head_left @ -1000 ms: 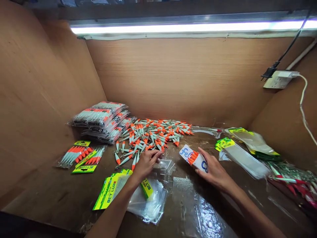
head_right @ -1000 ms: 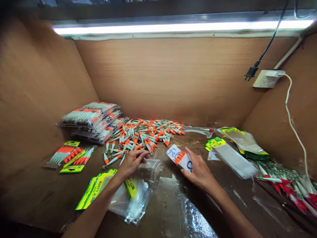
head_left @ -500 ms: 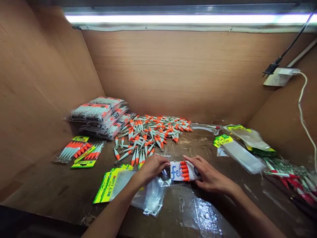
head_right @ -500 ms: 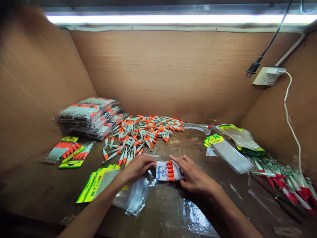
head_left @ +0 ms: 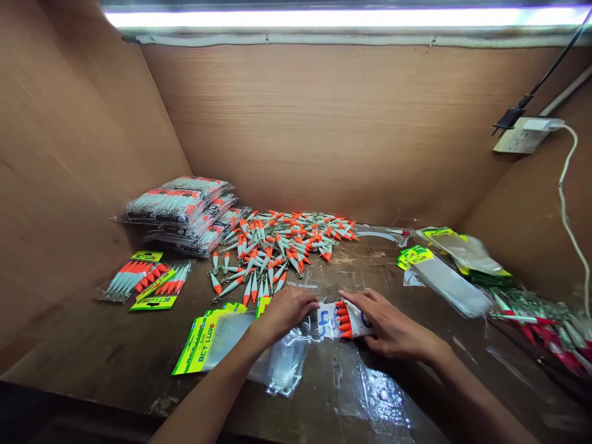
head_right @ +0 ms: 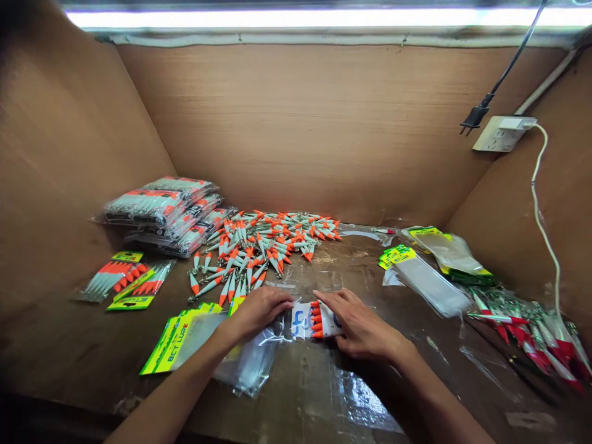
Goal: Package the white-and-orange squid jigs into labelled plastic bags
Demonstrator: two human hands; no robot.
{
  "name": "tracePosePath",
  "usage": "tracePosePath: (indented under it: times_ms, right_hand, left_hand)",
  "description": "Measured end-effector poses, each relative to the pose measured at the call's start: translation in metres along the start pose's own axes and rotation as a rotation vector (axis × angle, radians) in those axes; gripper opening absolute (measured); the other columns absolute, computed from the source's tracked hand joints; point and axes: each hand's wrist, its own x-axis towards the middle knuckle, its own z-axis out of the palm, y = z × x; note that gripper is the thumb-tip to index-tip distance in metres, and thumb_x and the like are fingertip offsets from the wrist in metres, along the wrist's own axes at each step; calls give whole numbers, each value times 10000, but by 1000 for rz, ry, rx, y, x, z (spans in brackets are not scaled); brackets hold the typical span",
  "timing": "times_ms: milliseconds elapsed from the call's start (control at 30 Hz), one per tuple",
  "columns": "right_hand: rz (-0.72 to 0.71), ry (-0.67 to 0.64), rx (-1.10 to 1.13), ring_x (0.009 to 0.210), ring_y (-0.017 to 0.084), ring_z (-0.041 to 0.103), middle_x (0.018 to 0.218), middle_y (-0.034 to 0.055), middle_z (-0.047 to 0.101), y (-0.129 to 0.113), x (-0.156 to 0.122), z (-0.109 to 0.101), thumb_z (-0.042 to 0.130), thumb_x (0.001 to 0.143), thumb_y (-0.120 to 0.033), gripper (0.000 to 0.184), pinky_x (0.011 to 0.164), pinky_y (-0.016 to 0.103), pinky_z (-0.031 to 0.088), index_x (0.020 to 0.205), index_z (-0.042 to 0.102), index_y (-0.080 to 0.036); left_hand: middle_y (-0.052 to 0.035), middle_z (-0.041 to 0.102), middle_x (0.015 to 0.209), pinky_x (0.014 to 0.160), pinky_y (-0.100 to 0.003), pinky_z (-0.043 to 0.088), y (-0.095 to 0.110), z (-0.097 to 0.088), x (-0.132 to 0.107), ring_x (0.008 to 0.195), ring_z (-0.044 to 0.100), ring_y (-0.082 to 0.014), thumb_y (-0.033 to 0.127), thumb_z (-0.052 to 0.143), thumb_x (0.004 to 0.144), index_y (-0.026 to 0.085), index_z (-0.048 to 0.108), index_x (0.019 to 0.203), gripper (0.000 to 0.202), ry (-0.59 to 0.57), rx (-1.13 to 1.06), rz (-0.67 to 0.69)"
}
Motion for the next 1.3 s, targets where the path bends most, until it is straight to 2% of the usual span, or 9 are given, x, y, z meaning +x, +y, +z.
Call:
tracePosePath:
  times_ms: [367,500,700,933,1067,1133,1233,1300]
  right_hand:
    - [-25,-29,39,1243,292,467,1450,78,500,3,-4,-8,576,631,-70,997,1097,447,370,1566,293,-271]
    - [8,-47,55,1255,312,460,1451,89,500,5,-4,-7,583,630,-82,996,1097,475,369,1566,302,-272]
    - [48,-67,80,1244,294,489,1403,87,525,7,-9,-14,585,653,-80,979,1089,447,388,1567,300,-286]
    - [35,-59,80,1312,298,449,1453,76,495,5,-5,-9,591,651,-77,980,1129,457,350,1563,304,-294]
    - [51,-46,79,1299,307,466,1447,94,495,7,-5,-9,588,660,-80,985,1115,465,364,1575,278,-277]
    - [47,-39,82,1285,300,478,1436,94,503,7,-5,-9,600,678,-91,969,1109,458,372,1574,280,-275]
    - [28,-42,85,1285,283,480,1437,90,504,7,-3,-7,614,698,-105,945,1111,436,374,1570,291,-271]
    - [22,-46,79,1295,282,472,1448,90,502,7,-2,-5,622,701,-113,941,1112,432,375,1570,292,-266]
  left_hand:
    - [-56,762,1038,820,-298,465,1,0,1,967,693,-237,416,503,1004,265,729,1135,302,-9,4,-8]
    - [-46,761,1033,809,-284,462,2,0,1,941,694,-225,414,502,1005,268,732,1119,296,-4,-9,10]
    - [-46,758,1033,810,-288,457,2,1,0,937,693,-226,421,500,1006,270,728,1129,299,-1,-6,14]
    - [-55,738,1008,839,-304,466,2,3,1,954,675,-224,391,502,1010,261,719,1147,288,-12,-26,33]
    - [-72,673,1076,863,-316,465,4,-1,0,1029,620,-230,357,588,968,266,673,1208,270,53,28,34]
    - [-66,646,1088,847,-313,463,8,-4,0,1035,603,-229,347,626,946,262,660,1186,257,83,56,11]
    - [-35,649,974,757,-304,459,21,-8,-4,914,619,-210,395,630,938,236,644,1053,196,53,44,-43]
    - [-32,653,943,766,-332,458,38,-9,-9,883,621,-223,486,667,894,230,615,1016,288,30,60,-56]
